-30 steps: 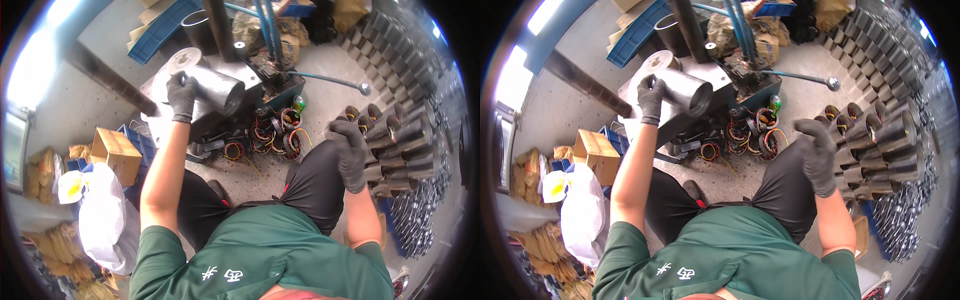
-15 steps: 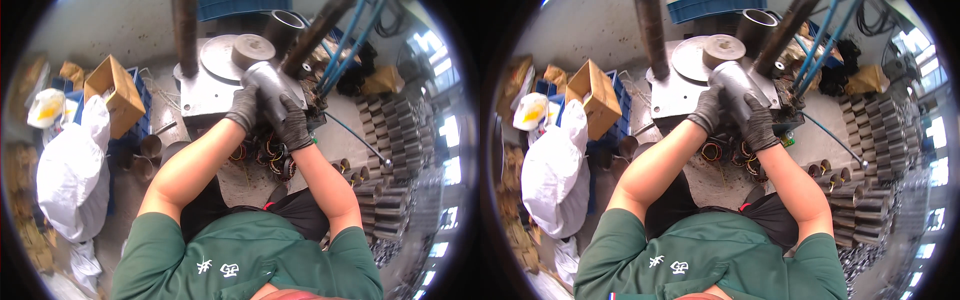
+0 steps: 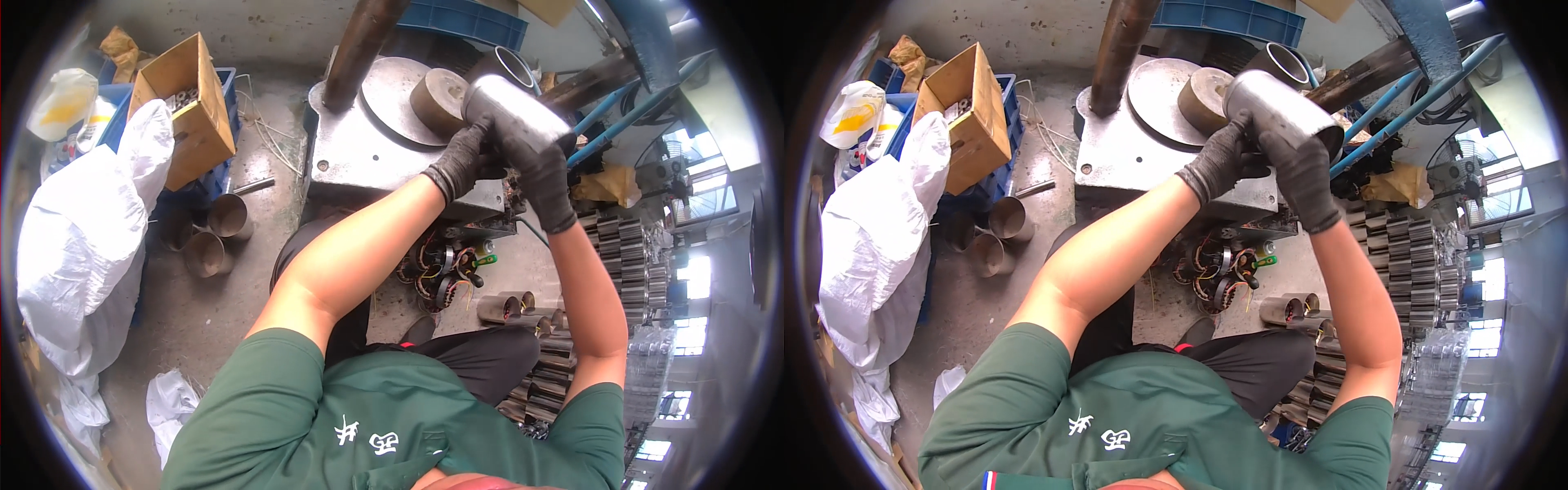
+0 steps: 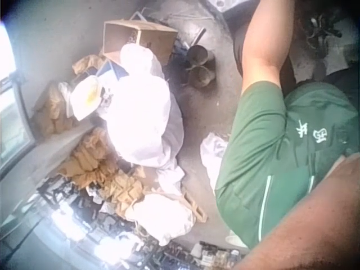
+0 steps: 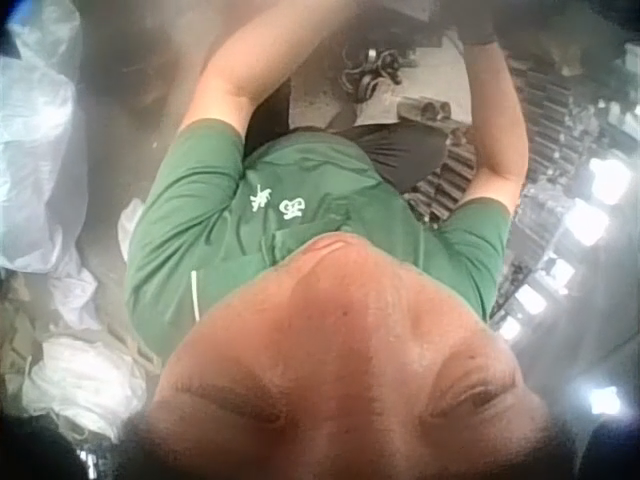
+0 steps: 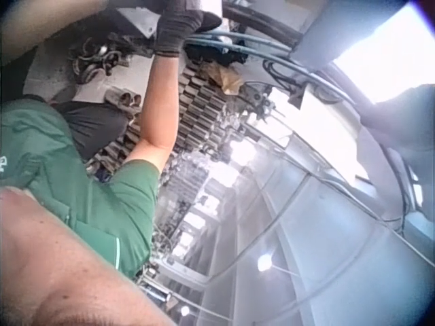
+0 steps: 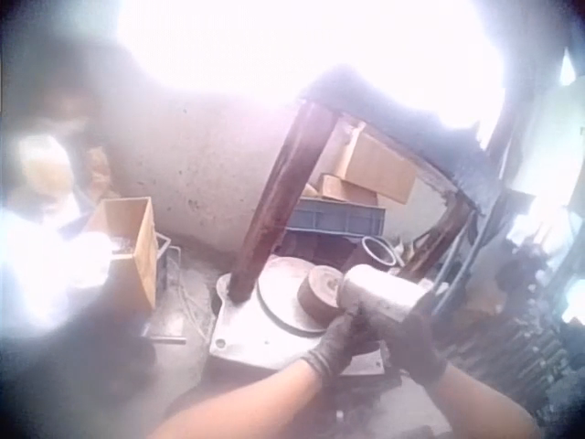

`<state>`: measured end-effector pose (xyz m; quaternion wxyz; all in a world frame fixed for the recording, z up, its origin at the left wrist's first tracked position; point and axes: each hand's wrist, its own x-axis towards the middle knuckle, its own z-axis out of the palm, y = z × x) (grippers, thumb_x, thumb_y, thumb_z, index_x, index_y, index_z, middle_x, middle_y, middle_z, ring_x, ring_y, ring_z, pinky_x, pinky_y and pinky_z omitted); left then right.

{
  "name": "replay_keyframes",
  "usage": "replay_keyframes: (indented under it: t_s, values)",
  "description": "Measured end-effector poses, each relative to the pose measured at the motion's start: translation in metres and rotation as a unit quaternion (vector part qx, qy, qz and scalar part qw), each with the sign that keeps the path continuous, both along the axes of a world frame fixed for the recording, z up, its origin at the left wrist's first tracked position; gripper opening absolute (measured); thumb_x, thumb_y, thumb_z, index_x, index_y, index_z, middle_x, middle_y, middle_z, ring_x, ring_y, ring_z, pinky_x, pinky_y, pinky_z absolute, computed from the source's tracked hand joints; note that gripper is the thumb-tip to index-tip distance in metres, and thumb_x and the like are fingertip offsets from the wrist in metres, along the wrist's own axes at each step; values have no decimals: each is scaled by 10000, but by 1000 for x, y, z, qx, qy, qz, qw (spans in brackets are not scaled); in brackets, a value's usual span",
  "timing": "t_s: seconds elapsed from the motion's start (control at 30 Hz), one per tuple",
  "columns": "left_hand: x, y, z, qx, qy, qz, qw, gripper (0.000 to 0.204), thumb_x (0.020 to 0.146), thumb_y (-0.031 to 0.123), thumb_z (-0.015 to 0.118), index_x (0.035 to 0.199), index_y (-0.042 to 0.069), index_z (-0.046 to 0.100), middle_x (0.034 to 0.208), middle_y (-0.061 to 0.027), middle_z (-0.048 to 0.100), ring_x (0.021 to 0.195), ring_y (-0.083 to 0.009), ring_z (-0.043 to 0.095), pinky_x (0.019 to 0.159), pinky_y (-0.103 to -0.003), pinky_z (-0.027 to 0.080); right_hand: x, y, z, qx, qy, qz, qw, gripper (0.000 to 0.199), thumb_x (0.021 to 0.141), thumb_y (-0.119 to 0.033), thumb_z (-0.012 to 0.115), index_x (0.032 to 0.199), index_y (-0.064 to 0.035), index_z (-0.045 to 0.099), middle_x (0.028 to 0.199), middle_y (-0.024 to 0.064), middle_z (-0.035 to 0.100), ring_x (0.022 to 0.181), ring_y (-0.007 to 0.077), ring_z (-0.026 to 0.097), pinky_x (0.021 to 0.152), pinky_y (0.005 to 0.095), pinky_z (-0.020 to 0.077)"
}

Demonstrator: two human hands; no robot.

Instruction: The person assembles a stator by inserting copper coils into a metal frame, guiding wires with a thin tool, and then placing the assembly into a large industrial press machine.

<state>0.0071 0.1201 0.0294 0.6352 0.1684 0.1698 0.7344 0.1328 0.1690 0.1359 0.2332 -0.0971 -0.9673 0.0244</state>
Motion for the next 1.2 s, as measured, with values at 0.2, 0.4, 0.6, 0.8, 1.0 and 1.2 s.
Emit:
replay_keyframes:
  t_s: [0.2,0.4,0.6,0.8,1.0,1.2]
  values:
    - [-18,17,-3,43,-75,-17,996,553,1045,596,468,1290,111,573,1119,-118,699,993,-259,715,848,-422,617,-65,43,39,-168,-127,-96,973,248,868,-306,758,887,-58,755,834,172,735,766,321,724,739,398,582]
    - [-15,-2,20,-33,72,21,997,350,1003,388,652,1186,92,614,994,-101,717,796,-214,730,737,-359,621,-123,189,45,312,-286,201,883,216,910,-270,782,974,-79,702,841,-29,702,792,82,673,771,273,574]
    - [-62,-25,-4,-73,212,219,950,294,965,280,724,1091,25,649,918,-93,712,789,-193,717,729,-346,622,-173,162,60,476,-351,84,802,405,917,-339,723,1289,-206,632,1193,104,707,892,284,692,808,375,560]
    - [-78,-72,16,-93,361,259,891,429,992,384,622,1028,-30,732,823,-158,721,764,-226,711,777,-352,593,-118,95,26,104,259,115,953,161,966,-237,668,1063,-118,717,941,77,725,839,216,679,778,354,540]
    - [-85,-112,31,-14,393,280,876,349,1057,287,586,951,-30,690,791,-43,652,718,-129,563,679,-299,482,-12,-77,-139,-316,-35,185,930,346,854,17,705,1191,-59,683,1117,140,694,1046,269,670,928,370,537]
    - [-79,-126,42,-7,398,242,885,260,1016,226,612,979,-22,683,793,-53,648,740,-137,603,684,-310,500,28,-89,-370,-201,-284,94,933,411,888,-219,699,1273,-81,658,1207,192,680,1152,353,630,980,443,505]
